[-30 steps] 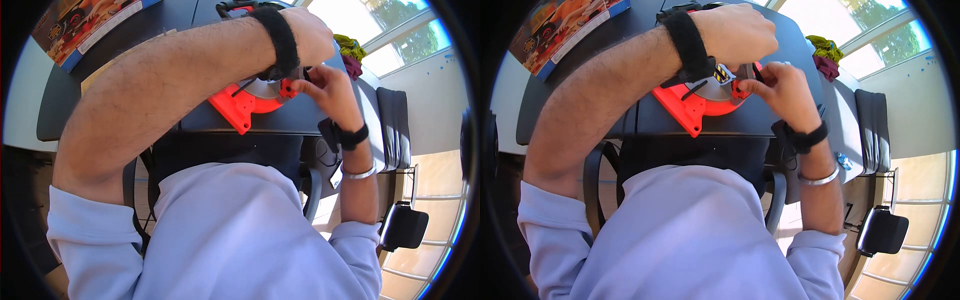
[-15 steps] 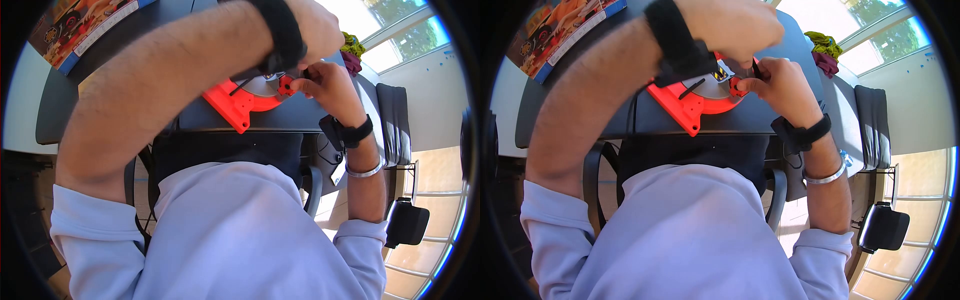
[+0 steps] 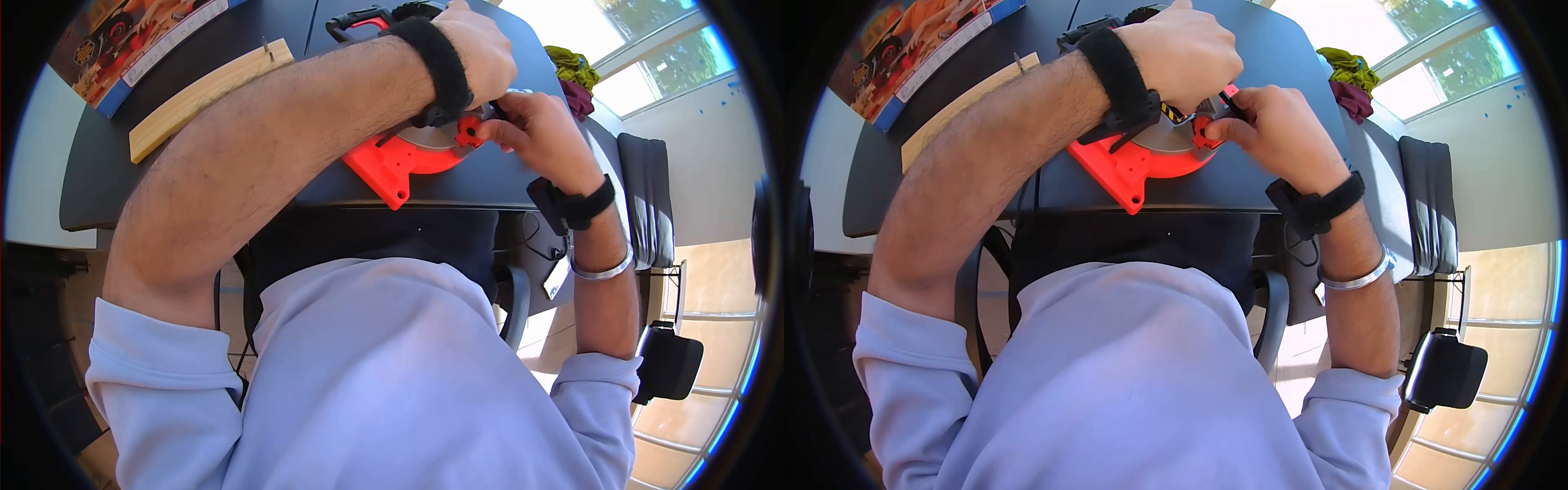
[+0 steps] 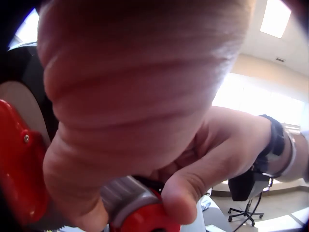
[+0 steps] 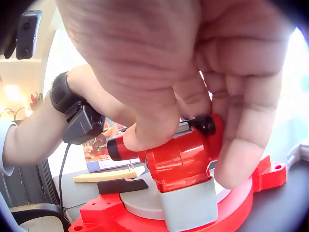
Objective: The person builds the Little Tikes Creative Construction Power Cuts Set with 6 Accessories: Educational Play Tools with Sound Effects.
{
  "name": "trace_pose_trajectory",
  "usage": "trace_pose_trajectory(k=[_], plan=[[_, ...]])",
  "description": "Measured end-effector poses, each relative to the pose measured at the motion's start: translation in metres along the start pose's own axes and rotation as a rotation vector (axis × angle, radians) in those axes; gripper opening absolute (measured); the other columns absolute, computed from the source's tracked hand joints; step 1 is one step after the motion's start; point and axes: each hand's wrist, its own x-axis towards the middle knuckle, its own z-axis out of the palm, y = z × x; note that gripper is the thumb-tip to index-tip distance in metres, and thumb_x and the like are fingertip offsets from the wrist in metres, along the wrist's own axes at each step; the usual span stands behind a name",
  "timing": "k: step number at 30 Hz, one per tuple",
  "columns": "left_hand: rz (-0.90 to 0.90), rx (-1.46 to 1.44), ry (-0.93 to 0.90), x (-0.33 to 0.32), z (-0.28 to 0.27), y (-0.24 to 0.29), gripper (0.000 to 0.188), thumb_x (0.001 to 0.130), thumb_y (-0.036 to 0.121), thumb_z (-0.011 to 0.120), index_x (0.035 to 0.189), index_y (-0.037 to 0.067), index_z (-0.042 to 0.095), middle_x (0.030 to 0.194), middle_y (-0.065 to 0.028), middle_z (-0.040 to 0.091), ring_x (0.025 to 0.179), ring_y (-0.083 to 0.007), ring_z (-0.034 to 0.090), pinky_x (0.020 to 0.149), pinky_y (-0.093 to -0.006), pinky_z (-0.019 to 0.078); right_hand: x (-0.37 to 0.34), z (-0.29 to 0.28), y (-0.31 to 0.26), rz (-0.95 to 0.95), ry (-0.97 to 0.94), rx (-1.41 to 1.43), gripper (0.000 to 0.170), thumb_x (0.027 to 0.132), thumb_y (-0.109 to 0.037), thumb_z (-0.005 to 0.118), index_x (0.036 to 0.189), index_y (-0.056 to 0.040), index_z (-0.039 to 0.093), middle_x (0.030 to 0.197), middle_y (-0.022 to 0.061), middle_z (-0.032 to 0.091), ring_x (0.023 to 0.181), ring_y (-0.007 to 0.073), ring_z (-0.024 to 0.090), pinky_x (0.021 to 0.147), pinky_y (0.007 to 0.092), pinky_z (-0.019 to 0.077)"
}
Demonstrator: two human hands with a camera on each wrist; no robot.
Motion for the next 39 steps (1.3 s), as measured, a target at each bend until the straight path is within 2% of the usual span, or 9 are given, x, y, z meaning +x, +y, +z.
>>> trace_pose_trajectory(k=[5,7,10,12,20,23,25,38,39], plan=[[0.061,0.059,-0.151,0.002,-0.016,-0.002,0.022,0.090,0.025,0.079,0.106,0.011,0.086,0.105,-0.0135,0.082,0.104,-0.0308,0.079,0.087,-0.0424,0.0613,0.019,-0.018,-0.006,0.009,-0.176,-0.063,0.029,0.090,-0.021,0.086,0.096,0.0061,0.079,0.070,0.0154,0.071,0.061,0.0253,0.070,0.061,0.0375,0.0541],[-0.014,0.079,-0.200,0.007,-0.016,0.003,0.025,0.088,0.026,0.082,0.107,0.011,0.086,0.108,-0.0138,0.082,0.106,-0.0305,0.078,0.091,-0.0416,0.0613,0.026,-0.020,-0.007,0.043,-0.233,-0.082,0.027,0.089,-0.020,0.087,0.097,0.0049,0.080,0.070,0.0130,0.072,0.062,0.0212,0.072,0.061,0.0341,0.0567],[0.109,0.036,-0.197,0.004,-0.027,-0.003,0.030,0.091,0.031,0.081,0.112,0.011,0.085,0.109,-0.0130,0.082,0.107,-0.0292,0.078,0.093,-0.0397,0.0608,0.027,-0.021,-0.014,0.093,-0.238,-0.066,0.025,0.088,-0.020,0.087,0.098,0.0022,0.082,0.074,0.0080,0.075,0.065,0.0166,0.072,0.061,0.0316,0.0575],[0.087,-0.048,-0.431,0.005,-0.044,-0.001,0.036,0.094,0.037,0.081,0.119,0.012,0.084,0.112,-0.0108,0.082,0.107,-0.0264,0.078,0.096,-0.0382,0.0602,0.028,-0.021,-0.013,0.113,-0.253,-0.037,0.024,0.088,-0.020,0.087,0.098,0.0015,0.082,0.076,0.0066,0.076,0.066,0.0152,0.072,0.060,0.0310,0.0572],[0.100,-0.096,-0.363,0.002,-0.033,-0.001,0.034,0.097,0.038,0.079,0.122,0.017,0.084,0.115,-0.0062,0.083,0.108,-0.0224,0.078,0.098,-0.0360,0.0597,0.036,-0.024,-0.010,0.090,-0.313,-0.089,0.035,0.081,-0.031,0.096,0.101,-0.0062,0.081,0.079,0.0032,0.072,0.064,0.0164,0.067,0.058,0.0294,0.0538],[0.088,-0.135,-0.383,0.001,-0.034,0.001,0.032,0.096,0.037,0.079,0.121,0.018,0.084,0.114,-0.0064,0.083,0.108,-0.0232,0.078,0.097,-0.0365,0.0599,0.036,-0.021,-0.004,0.048,-0.297,-0.049,0.036,0.080,-0.028,0.097,0.102,-0.0051,0.080,0.082,0.0057,0.074,0.063,0.0181,0.067,0.059,0.0307,0.0542],[0.056,0.042,-0.216,-0.002,-0.023,0.010,0.030,0.094,0.035,0.080,0.119,0.019,0.085,0.112,-0.0068,0.083,0.107,-0.0244,0.078,0.095,-0.0376,0.0602,0.035,-0.020,-0.003,0.050,-0.299,-0.038,0.037,0.080,-0.027,0.097,0.103,-0.0046,0.080,0.085,0.0067,0.075,0.063,0.0190,0.067,0.059,0.0311,0.0546],[0.056,-0.001,-0.184,0.004,-0.009,0.008,0.028,0.090,0.034,0.082,0.112,0.017,0.086,0.113,-0.0074,0.083,0.110,-0.0227,0.078,0.095,-0.0363,0.0594,0.035,-0.021,-0.011,0.091,-0.352,0.003,0.031,0.081,-0.022,0.093,0.106,-0.0080,0.083,0.091,0.0072,0.081,0.066,0.0202,0.071,0.059,0.0317,0.0577],[0.067,0.023,-0.099,0.005,0.000,0.005,0.027,0.082,0.033,0.087,0.102,0.015,0.085,0.101,-0.0081,0.082,0.100,-0.0265,0.079,0.086,-0.0397,0.0603,0.036,-0.020,-0.009,0.093,-0.352,-0.005,0.028,0.081,-0.021,0.092,0.105,-0.0089,0.083,0.091,0.0063,0.082,0.067,0.0197,0.072,0.058,0.0317,0.0581]])
